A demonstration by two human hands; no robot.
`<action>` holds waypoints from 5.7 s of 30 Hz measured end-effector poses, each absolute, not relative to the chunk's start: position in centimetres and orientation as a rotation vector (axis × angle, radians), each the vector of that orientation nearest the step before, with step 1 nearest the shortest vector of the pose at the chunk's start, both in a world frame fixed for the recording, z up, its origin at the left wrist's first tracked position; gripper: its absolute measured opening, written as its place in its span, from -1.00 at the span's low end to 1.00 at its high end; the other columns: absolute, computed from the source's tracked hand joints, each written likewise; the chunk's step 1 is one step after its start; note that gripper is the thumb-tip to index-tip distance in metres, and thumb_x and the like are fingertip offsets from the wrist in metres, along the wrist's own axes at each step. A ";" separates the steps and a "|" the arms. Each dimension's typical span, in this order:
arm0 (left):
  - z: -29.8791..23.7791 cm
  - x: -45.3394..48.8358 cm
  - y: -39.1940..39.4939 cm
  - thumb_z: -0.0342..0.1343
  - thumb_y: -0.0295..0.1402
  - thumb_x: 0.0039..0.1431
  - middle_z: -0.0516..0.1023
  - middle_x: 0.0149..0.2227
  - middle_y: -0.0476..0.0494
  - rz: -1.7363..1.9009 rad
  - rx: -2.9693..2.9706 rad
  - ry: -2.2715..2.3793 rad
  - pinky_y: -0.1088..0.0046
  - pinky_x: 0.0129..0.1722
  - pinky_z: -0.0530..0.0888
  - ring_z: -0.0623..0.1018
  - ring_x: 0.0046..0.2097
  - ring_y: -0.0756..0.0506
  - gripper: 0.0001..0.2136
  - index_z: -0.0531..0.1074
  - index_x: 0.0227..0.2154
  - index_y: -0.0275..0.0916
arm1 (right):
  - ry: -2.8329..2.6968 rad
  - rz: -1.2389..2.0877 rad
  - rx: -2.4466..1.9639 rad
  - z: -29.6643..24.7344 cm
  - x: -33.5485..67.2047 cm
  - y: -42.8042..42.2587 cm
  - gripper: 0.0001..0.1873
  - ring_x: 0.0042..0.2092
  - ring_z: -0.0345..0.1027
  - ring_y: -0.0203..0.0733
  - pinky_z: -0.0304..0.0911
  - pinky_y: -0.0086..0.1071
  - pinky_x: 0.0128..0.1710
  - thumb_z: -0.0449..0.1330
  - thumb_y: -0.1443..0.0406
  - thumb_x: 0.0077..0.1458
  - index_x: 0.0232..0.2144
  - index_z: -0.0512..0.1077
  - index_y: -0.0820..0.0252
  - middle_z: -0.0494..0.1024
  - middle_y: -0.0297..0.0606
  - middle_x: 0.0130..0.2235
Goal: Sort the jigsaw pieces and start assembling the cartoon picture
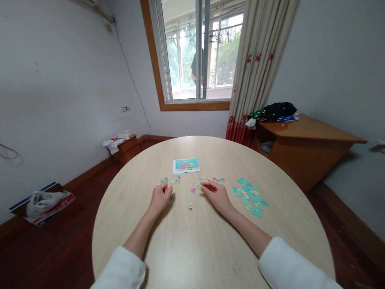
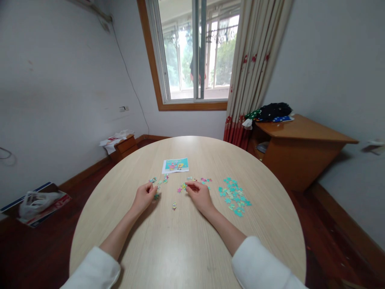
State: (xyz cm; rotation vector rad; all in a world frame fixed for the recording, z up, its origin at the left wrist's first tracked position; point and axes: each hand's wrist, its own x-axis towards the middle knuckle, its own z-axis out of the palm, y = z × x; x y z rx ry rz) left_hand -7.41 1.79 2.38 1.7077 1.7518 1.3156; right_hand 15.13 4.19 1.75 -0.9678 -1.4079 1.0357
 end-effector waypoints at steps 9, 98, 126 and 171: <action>3.4 -4.8 -0.4 0.26 -0.24 -0.10 0.42 -0.26 -0.13 0.824 2.159 1.315 0.39 -0.17 0.30 0.39 -0.20 -0.08 -0.77 0.48 -0.37 -0.24 | -1.485 1.054 -0.979 1.6 15.0 4.1 -0.75 -0.33 0.44 -0.19 0.36 -0.29 -0.29 0.19 0.22 -0.15 -0.41 0.52 0.27 0.58 -0.18 -0.36; 2.9 -3.2 -0.7 0.26 -0.30 -0.06 0.41 -0.32 -0.10 0.762 2.121 1.448 0.39 -0.15 0.26 0.38 -0.20 -0.09 -0.83 0.46 -0.41 -0.25 | -1.944 1.092 -1.278 2.9 14.0 2.6 -0.85 -0.60 0.02 -0.41 -0.12 -0.52 -0.58 0.15 0.46 -0.23 -0.60 0.24 0.19 0.18 -0.55 -0.68; 3.2 -4.4 1.6 -0.04 -0.40 0.17 0.54 -0.19 -0.16 0.597 2.352 2.037 0.24 -0.15 0.18 0.37 -0.15 -0.20 -0.82 0.46 -0.42 -0.25 | -1.685 1.288 -1.179 2.0 14.4 3.7 -0.81 -0.62 -0.06 -0.43 -0.15 -0.52 -0.59 0.21 0.31 -0.28 -0.65 0.22 0.19 0.14 -0.54 -0.72; 3.2 -5.6 2.2 0.24 -0.15 -0.23 0.46 -0.64 -0.02 1.505 1.081 1.325 0.56 -0.62 0.30 0.41 -0.63 0.03 -0.68 0.36 -0.50 -0.30 | -1.690 1.325 -1.140 2.6 14.4 3.5 -0.79 -0.61 -0.05 -0.42 -0.16 -0.51 -0.57 0.22 0.29 -0.28 -0.66 0.20 0.18 0.16 -0.53 -0.71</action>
